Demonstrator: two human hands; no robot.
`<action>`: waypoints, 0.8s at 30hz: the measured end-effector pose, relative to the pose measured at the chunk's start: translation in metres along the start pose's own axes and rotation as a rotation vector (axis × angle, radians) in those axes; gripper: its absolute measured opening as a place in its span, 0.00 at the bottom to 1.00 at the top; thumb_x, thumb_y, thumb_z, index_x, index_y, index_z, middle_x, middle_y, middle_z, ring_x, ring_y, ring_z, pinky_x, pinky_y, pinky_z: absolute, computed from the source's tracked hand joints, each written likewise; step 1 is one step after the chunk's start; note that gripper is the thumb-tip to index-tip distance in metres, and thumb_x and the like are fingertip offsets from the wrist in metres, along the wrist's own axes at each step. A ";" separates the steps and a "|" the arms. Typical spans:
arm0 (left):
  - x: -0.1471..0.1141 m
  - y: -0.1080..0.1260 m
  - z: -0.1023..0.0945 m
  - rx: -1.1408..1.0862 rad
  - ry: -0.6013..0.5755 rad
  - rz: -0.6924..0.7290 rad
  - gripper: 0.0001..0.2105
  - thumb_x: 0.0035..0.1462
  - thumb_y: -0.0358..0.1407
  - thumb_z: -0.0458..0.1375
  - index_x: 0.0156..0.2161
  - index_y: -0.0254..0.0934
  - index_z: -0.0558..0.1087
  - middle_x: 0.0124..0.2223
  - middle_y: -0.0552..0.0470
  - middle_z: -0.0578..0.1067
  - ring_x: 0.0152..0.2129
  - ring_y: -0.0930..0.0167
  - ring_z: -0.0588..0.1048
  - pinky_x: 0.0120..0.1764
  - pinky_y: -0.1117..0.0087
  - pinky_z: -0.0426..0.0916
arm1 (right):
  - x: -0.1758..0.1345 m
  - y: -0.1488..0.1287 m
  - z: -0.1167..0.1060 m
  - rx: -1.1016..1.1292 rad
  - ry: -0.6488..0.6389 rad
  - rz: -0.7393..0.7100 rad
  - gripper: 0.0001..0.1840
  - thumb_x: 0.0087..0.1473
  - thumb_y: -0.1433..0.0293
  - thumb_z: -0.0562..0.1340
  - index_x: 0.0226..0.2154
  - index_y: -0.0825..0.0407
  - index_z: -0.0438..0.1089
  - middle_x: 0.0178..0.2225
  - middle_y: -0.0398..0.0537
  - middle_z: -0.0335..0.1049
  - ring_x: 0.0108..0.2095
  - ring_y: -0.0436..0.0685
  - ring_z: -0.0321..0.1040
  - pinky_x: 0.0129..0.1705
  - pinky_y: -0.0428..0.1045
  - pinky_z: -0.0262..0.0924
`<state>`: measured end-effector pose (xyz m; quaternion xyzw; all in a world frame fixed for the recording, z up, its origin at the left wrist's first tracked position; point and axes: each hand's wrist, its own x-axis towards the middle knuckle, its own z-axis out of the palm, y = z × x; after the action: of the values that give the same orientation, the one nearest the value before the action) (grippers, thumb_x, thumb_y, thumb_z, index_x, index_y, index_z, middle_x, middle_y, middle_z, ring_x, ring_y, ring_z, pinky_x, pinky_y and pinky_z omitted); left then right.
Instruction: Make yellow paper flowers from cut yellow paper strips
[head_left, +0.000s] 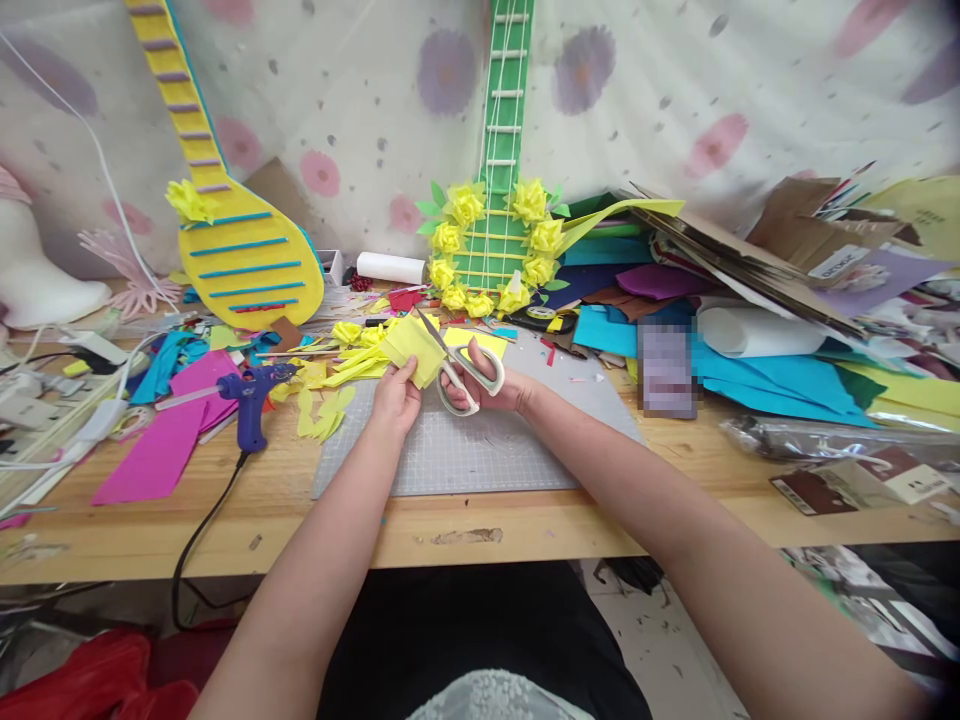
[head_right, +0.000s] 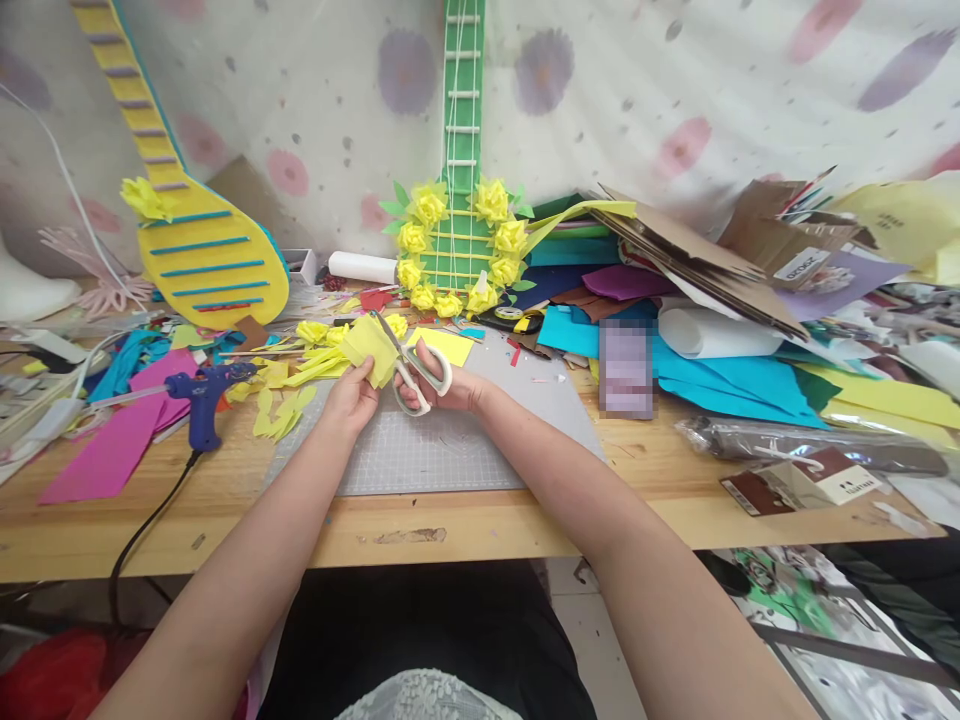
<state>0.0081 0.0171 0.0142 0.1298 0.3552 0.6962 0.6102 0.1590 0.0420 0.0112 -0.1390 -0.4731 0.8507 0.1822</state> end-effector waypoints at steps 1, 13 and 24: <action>0.000 0.000 0.000 0.000 0.002 -0.002 0.12 0.52 0.21 0.51 0.40 0.34 0.70 0.37 0.50 0.77 0.35 0.76 0.75 0.42 0.75 0.68 | 0.000 0.001 0.001 0.011 0.012 -0.007 0.36 0.50 0.42 0.39 0.31 0.56 0.61 0.18 0.41 0.58 0.19 0.47 0.57 0.22 0.44 0.52; 0.001 -0.002 -0.001 0.007 0.006 -0.005 0.13 0.51 0.21 0.52 0.40 0.35 0.71 0.37 0.50 0.77 0.33 0.76 0.75 0.40 0.75 0.68 | 0.000 -0.001 0.004 0.021 0.075 -0.005 0.34 0.52 0.44 0.39 0.30 0.56 0.62 0.15 0.39 0.55 0.16 0.45 0.53 0.19 0.42 0.49; 0.000 0.000 -0.004 0.007 -0.022 0.034 0.13 0.51 0.21 0.52 0.41 0.35 0.70 0.36 0.51 0.77 0.32 0.77 0.75 0.39 0.77 0.68 | -0.003 -0.005 0.002 0.019 -0.066 0.046 0.41 0.47 0.40 0.33 0.32 0.56 0.62 0.18 0.44 0.60 0.20 0.49 0.57 0.23 0.46 0.53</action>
<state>0.0054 0.0161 0.0114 0.1457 0.3488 0.7038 0.6015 0.1619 0.0413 0.0168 -0.1200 -0.4675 0.8632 0.1479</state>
